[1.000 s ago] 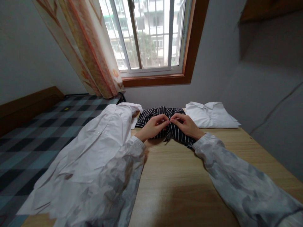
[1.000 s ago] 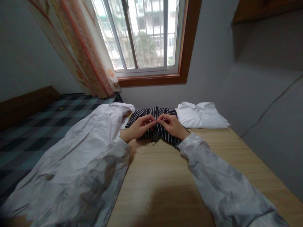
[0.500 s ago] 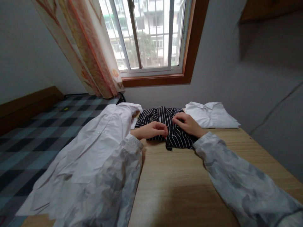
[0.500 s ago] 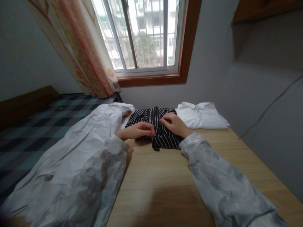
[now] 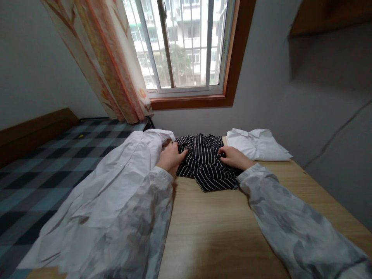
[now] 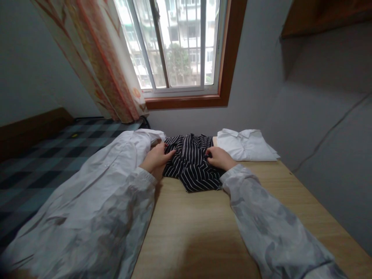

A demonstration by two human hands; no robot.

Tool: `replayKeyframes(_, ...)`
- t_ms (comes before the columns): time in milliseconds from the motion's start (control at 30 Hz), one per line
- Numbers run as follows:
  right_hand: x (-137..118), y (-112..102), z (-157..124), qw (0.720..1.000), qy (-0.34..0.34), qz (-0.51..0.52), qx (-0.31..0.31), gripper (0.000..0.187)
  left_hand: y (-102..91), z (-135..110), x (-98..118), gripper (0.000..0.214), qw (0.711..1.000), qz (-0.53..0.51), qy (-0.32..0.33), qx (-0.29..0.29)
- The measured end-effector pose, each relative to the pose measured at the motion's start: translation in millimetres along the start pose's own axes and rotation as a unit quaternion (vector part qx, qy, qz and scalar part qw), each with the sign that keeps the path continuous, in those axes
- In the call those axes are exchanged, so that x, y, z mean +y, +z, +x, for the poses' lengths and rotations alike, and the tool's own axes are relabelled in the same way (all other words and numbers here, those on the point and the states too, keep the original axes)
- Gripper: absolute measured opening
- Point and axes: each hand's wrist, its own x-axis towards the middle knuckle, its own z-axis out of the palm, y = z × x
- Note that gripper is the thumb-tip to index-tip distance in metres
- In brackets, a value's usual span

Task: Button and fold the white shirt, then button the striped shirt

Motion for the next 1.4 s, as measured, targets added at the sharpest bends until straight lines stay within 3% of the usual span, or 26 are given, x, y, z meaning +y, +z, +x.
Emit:
replayKeyframes(133, -8, -27, 3, 0.986, 0.022, 0.076, -0.147, 0.017, -5.1, -9, 0, 0.048, 0.984, 0.154, -0.028, -0.085)
replayKeyframes(233, -12, -49, 8, 0.952, 0.074, 0.100, -0.279, 0.020, -10.5, -10, 7, 0.027, 0.966, 0.212, 0.006, -0.151)
replayKeyframes(433, -19, -54, 10, 0.886, 0.132, 0.106, -0.431, 0.022, -27.4, -9, 12, 0.010, 0.917, 0.180, 0.079, -0.346)
replayKeyframes(567, -25, -56, 7, 0.861, 0.136, 0.098, -0.480, 0.030, -44.3, -5, 11, 0.012, 0.882, 0.113, 0.070, -0.451)
replayKeyframes(633, -22, -62, 10, 0.870, 0.130, 0.111, -0.463, 0.032, -49.6, 5, 10, 0.026, 0.888, 0.087, 0.045, -0.450)
replayKeyframes(667, -19, -65, 14, 0.884, 0.129, 0.114, -0.435, 0.034, -50.4, 11, 9, 0.032, 0.901, 0.088, 0.035, -0.422)
replayKeyframes(800, -3, -65, 34, 0.969, 0.153, -0.007, -0.194, 0.033, -39.5, 34, 5, 0.048, 0.961, 0.186, 0.000, -0.206)
replayKeyframes(900, 0, -46, 46, 0.969, 0.206, -0.108, -0.087, 0.025, -21.9, 42, 1, 0.060, 0.968, 0.204, -0.066, -0.134)
replayKeyframes(967, -2, -31, 51, 0.963, 0.243, -0.088, -0.077, 0.019, -10.9, 43, 0, 0.060, 0.971, 0.175, -0.100, -0.129)
replayKeyframes(1033, -6, -19, 55, 0.961, 0.264, -0.045, -0.073, 0.012, -4.2, 44, 0, 0.045, 0.973, 0.140, -0.111, -0.144)
replayKeyframes(1133, -4, -15, 57, 0.960, 0.269, 0.007, -0.073, 0.014, -6.8, 48, 2, 0.021, 0.975, 0.104, -0.096, -0.172)
replayKeyframes(1300, 15, -37, 55, 0.949, 0.283, 0.138, -0.030, 0.019, -44.6, 58, -4, 0.019, 0.978, 0.064, -0.082, -0.183)
replayKeyframes(1400, 27, -48, 51, 0.927, 0.293, 0.236, 0.002, 0.015, -72.2, 62, -14, 0.026, 0.984, 0.060, -0.072, -0.154)
